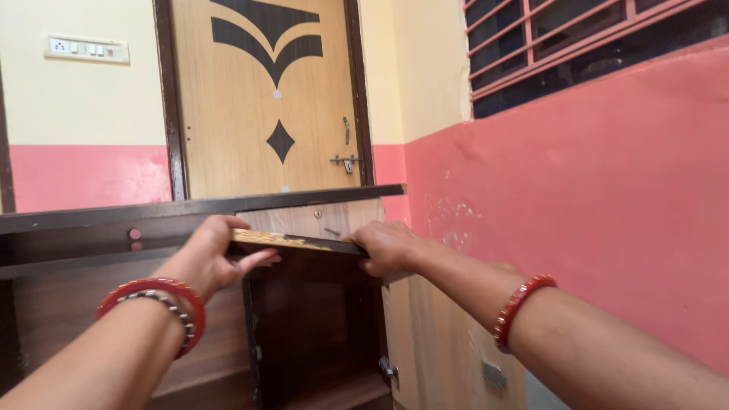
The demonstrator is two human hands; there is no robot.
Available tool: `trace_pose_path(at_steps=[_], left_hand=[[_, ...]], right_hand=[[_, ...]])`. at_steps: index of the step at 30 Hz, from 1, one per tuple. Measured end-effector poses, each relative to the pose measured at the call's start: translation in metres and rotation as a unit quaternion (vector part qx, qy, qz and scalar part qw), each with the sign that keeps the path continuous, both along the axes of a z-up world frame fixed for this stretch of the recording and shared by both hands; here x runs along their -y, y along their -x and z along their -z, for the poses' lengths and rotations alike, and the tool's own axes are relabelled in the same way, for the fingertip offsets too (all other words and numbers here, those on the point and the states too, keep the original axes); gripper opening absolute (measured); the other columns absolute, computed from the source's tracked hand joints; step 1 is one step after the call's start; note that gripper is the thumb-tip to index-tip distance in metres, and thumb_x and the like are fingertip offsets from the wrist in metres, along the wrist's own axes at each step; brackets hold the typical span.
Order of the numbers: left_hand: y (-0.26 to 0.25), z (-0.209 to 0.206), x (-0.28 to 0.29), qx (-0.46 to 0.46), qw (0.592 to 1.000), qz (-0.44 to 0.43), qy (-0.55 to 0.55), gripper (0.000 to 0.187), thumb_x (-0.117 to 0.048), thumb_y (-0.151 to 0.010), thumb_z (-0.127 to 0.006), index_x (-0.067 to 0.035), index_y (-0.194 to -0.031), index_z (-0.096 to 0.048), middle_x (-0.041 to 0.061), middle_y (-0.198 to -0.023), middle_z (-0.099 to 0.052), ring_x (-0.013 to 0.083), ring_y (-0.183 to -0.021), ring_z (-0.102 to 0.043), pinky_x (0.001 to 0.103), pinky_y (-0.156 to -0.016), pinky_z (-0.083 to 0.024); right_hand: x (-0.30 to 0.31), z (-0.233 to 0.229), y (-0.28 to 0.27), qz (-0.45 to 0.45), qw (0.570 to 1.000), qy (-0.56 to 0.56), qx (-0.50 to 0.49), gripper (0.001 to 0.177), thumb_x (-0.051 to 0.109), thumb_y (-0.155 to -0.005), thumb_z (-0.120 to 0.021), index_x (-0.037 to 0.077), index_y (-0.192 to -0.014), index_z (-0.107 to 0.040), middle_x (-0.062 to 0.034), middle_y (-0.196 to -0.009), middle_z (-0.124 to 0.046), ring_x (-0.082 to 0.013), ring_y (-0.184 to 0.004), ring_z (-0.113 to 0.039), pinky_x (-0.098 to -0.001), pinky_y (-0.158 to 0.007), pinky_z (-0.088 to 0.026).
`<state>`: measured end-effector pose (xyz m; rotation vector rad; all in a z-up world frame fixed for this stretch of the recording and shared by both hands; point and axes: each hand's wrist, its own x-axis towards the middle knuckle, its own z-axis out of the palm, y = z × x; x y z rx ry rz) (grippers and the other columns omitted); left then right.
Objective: The person assembles a wooden cabinet by inserting a drawer and a shelf, then wipes the interior and the shelf with a cloth. They place a stack of papers and books into the cabinet.
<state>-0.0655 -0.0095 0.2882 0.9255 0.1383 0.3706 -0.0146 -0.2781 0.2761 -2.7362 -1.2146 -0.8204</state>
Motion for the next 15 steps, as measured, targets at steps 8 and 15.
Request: trace_pose_path(at_steps=[8,15], left_hand=[[-0.13,0.013,-0.018,-0.048,0.998,0.047,0.013,0.046,-0.012,-0.094,-0.053,0.006,-0.136,-0.045,0.034,-0.141,-0.049,0.0603,-0.122,-0.056,0.053,-0.087,-0.057],[-0.185,0.04,-0.008,-0.013,0.999,0.012,0.033,0.057,-0.009,-0.095,-0.054,0.005,-0.146,-0.031,0.026,-0.161,-0.021,0.0514,-0.14,-0.041,0.057,-0.091,-0.059]], right_hand=[[-0.012,0.012,-0.107,0.015,0.999,0.029,-0.041,0.045,0.017,-0.076,-0.067,0.024,-0.12,-0.071,-0.0115,-0.105,-0.075,-0.0331,-0.105,-0.068,-0.0449,-0.089,-0.053],[-0.024,0.031,-0.161,0.049,0.992,-0.03,-0.112,0.037,0.021,-0.077,-0.071,0.024,-0.113,-0.074,-0.0102,-0.097,-0.079,-0.0295,-0.097,-0.075,-0.0427,-0.085,-0.056]])
